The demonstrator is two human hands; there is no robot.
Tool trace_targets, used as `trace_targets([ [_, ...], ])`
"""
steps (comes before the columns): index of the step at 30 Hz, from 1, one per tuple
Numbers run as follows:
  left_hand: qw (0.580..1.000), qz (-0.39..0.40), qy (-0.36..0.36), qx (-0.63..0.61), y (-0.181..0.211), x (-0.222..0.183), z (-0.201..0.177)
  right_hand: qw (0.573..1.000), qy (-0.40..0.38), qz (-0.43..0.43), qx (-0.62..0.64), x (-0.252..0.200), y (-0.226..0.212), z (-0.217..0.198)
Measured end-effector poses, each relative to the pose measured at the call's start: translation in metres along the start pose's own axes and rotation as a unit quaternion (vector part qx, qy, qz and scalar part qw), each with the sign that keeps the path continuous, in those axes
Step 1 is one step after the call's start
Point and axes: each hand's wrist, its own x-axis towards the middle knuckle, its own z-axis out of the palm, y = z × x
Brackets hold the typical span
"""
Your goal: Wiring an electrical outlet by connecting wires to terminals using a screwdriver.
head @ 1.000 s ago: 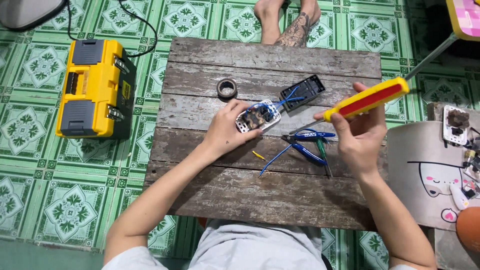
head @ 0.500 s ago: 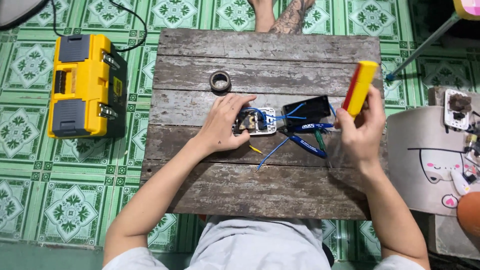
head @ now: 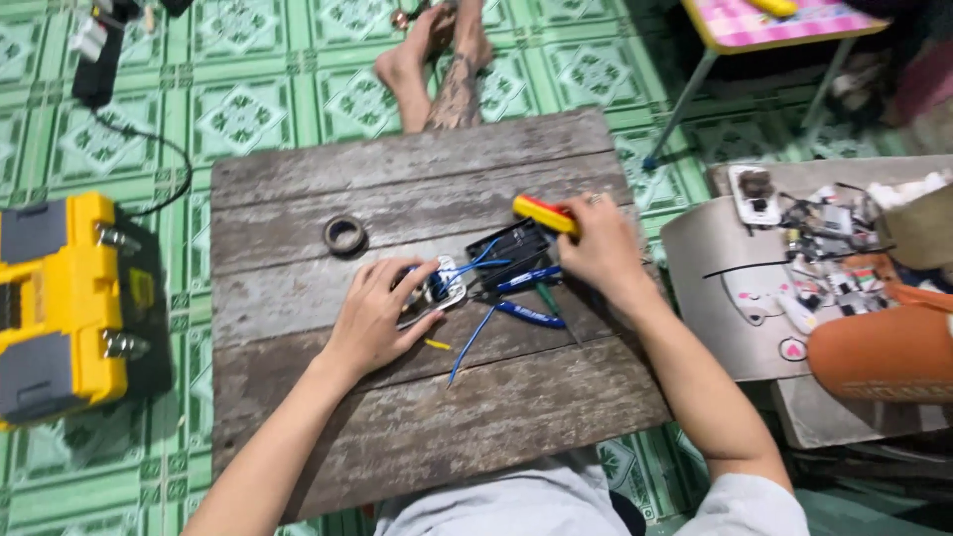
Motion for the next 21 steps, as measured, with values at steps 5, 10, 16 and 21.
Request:
trace_targets([
  [5, 1.000, -0.015, -0.003, 0.025, -0.001, -0.001, 0.003, 0.999, -0.031, -0.011, -0.002, 0.001, -0.022, -0.019],
  [10, 0.999, -0.017, -0.001, 0.030, -0.004, -0.004, 0.010, 0.999, -0.016, -0.025, -0.011, -0.005, -0.031, -0.031],
  [16, 0.999, -0.023, -0.002, 0.026, -0.005, -0.003, 0.012, 0.964, -0.265, -0.016, 0.002, -0.012, -0.057, -0.069],
  [21, 0.999, -0.024, -0.006, 0.029, -0.005, -0.003, 0.011, 0.945, -0.320, -0.031, -0.058, -0.017, -0.055, -0.053],
])
